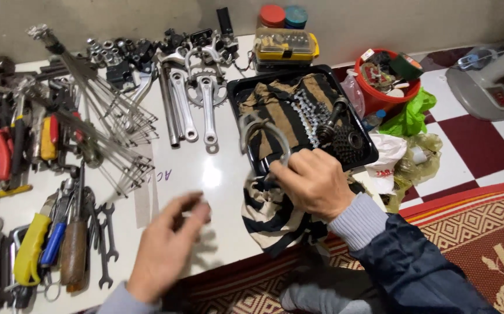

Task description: The person sorts through a bundle of bicycle spokes on a workbench and then cleans a metal bicycle component using a cloth.

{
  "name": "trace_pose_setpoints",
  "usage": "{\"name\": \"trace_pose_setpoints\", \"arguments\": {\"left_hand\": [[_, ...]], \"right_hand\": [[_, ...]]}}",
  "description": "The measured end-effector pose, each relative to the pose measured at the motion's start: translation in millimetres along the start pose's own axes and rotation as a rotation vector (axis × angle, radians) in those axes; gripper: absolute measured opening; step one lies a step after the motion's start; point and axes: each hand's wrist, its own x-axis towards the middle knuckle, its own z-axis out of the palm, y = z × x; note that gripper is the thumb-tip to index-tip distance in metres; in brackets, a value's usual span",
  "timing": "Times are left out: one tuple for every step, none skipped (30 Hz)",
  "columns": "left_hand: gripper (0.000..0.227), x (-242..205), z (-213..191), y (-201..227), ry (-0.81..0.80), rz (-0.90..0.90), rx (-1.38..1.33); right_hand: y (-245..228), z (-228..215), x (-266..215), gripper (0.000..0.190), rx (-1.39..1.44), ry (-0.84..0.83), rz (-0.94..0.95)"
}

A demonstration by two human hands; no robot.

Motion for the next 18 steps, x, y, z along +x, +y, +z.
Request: {"name": "trace_pose_setpoints", "arguments": {"left_hand": [[0.062,3,-2,3,0.008,-0.010,-0.004],[0.069,6,-4,5,0.002,0.013,-0.080],[0.077,10,-5,7,-0.007,0.040,-0.157],[0.077,9,-5,8,-0.003,0.032,-0.161],[0.082,9,-5,10,-0.050,0.027,-0.229],[0.089,8,-6,12,-0.096,0.022,-0.296],[0.089,15,-7,6,-0.090,0.020,-0.301],[0.085,22,-8,-1,-0.166,0.001,-0.404],[0.083,28,-10,-7,-0.237,-0.021,-0.510],[0.083,24,-8,-1,-0.226,-0.025,-0.518],[0.072,19,-8,3,-0.186,-0.100,-0.466],[0.062,15,-9,7,-0.147,-0.176,-0.415],[0.062,22,-9,-5,-0.128,-0.179,-0.427],[0.067,29,-9,-17,-0.156,-0.080,-0.438],[0.073,37,-10,-29,-0.184,0.025,-0.446],[0.073,38,-10,-32,-0.166,0.028,-0.456],[0.070,40,-10,-34,-0.151,0.078,-0.497],[0.067,42,-9,-35,-0.136,0.130,-0.538]], "right_hand": [[-7,-1,1,0.018,0.014,-0.001,-0.003],[-14,-2,2,0.016,0.103,-0.017,-0.060],[-20,-4,1,0.017,0.187,-0.034,-0.118],[-28,-9,5,0.017,0.196,-0.037,-0.120],[-34,-14,10,0.017,0.253,-0.045,-0.190],[-41,-20,14,0.017,0.310,-0.054,-0.260],[-47,-21,16,0.017,0.316,-0.052,-0.266],[-52,-22,19,0.014,0.297,-0.045,-0.311],[-58,-23,21,0.013,0.283,-0.038,-0.358],[-57,-26,23,0.013,0.295,-0.036,-0.365],[-59,-27,26,0.014,0.305,-0.036,-0.369],[-61,-28,28,0.015,0.315,-0.036,-0.374],[-61,-21,22,0.015,0.332,-0.028,-0.386],[-61,-15,16,0.025,0.371,0.027,-0.325],[-60,-7,11,0.036,0.407,0.083,-0.264],[-59,-4,6,0.036,0.420,0.091,-0.278],[-58,-1,1,0.028,0.325,0.057,-0.149],[-56,1,-5,0.026,0.230,0.023,-0.020]]}}
